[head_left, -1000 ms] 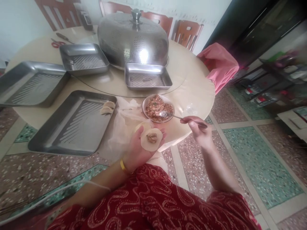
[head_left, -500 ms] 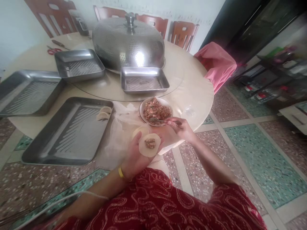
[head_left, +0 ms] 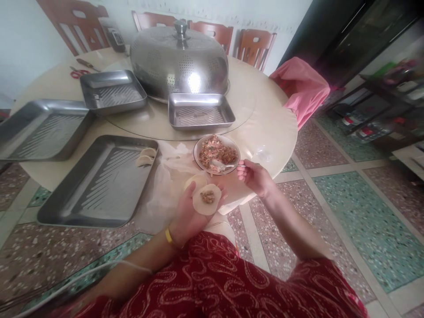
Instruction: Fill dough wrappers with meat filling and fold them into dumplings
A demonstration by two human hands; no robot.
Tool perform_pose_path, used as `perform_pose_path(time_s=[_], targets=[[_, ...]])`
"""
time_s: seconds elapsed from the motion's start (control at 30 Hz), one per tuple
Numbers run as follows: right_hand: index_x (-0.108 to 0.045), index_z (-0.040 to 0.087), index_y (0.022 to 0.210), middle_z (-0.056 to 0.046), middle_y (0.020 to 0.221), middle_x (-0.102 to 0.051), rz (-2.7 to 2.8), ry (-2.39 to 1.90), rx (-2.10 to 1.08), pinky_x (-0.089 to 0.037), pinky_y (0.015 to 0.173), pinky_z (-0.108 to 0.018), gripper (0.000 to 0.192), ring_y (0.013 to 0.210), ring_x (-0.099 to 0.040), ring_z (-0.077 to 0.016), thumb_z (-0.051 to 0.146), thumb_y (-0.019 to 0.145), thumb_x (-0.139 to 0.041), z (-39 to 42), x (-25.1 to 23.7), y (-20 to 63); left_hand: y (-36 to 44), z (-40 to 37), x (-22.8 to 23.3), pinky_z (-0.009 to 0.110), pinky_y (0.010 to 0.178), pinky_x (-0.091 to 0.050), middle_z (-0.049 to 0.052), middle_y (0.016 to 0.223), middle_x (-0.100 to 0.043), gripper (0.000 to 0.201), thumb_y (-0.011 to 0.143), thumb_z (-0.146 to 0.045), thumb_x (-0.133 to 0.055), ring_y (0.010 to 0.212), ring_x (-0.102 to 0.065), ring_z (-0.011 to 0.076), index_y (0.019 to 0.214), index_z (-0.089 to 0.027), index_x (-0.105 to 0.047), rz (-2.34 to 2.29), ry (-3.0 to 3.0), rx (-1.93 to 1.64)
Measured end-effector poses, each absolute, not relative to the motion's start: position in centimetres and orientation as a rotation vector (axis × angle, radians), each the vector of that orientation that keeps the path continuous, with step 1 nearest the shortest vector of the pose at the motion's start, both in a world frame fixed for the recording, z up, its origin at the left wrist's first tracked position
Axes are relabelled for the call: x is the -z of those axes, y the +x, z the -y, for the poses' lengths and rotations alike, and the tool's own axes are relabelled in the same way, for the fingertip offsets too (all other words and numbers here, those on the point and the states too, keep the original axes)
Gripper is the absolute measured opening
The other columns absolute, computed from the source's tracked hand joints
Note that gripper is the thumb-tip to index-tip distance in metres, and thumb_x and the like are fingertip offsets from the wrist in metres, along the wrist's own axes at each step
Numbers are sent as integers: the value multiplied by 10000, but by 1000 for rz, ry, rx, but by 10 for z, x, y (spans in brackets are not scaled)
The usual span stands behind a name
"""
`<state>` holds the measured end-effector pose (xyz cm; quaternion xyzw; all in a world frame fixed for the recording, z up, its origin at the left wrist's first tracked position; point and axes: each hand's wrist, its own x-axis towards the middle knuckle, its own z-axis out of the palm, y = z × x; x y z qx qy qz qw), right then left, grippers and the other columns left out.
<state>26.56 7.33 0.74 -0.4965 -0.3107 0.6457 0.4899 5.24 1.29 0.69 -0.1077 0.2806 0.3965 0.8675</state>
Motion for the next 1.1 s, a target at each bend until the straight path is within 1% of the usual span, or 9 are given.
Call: perform_pose_path(time_s=[0.17,0.27,0.37,0.47,0.6,0.7,0.77,0.9,1.1], targets=[[-730,206,783,2,661,-740,808,-1007,-1650,-567,568,-200,183,567,-673,-90,388,781,-733,-41,-37,262,55,-19,-15,451,952,-509,205,1174,-667,613,960,-498,-389,1110,-652,321,1372,-51,-465,-502,-215,-840],[-749,217,785,4,641,-732,930,-993,-1585,-571,556,-220,213,545,-663,-97,429,777,-752,-28,-41,258,55,-18,-21,444,950,-505,190,1197,-662,619,954,-506,-394,1130,-643,324,1394,-76,-456,-458,-216,-840],[-763,247,805,10,660,-740,1079,-967,-1436,-582,569,-242,189,566,-676,-108,432,820,-722,-21,-35,257,53,-16,-24,437,958,-499,170,1195,-666,599,952,-510,-405,1143,-637,320,1392,-107,-465,-465,-224,-847],[-769,300,915,18,750,-763,1351,-890,-1227,-604,634,-273,141,675,-715,-126,376,894,-653,-16,-29,261,51,-13,-23,436,953,-503,177,1198,-662,596,953,-513,-395,1142,-638,319,1372,-98,-482,-485,-216,-838],[-732,333,1089,-5,920,-773,1741,-783,-929,-608,701,-311,224,852,-728,-154,259,946,-577,-10,-27,268,49,-12,-21,453,952,-502,173,1138,-688,562,965,-481,-366,1109,-651,315,1331,-84,-522,-467,-168,-877],[-677,342,1206,-24,970,-766,1929,-649,-813,-600,671,-308,302,875,-720,-159,232,947,-570,-6,-29,269,49,-11,-23,443,951,-502,179,1105,-695,577,974,-485,-340,1103,-652,306,1323,-62,-520,-506,-155,-884],[-655,332,1244,-36,978,-761,1978,-596,-797,-599,679,-317,328,880,-715,-164,226,947,-566,-3,-30,268,49,-11,-25,437,953,-499,178,1095,-696,594,977,-501,-326,1109,-648,306,1321,-57,-519,-540,-155,-879],[-689,319,1192,-38,998,-761,1863,-668,-878,-588,750,-350,282,919,-714,-181,241,955,-557,2,-32,268,50,-11,-29,427,958,-493,164,1117,-694,581,983,-490,-321,1126,-638,296,1335,-69,-514,-534,-148,-901],[-739,326,1070,-10,938,-775,1663,-812,-931,-565,758,-357,238,905,-715,-196,271,968,-532,7,-29,268,49,-10,-25,428,912,-506,141,1129,-705,520,976,-459,-365,1114,-642,304,1318,-111,-545,-457,-136,-924]])
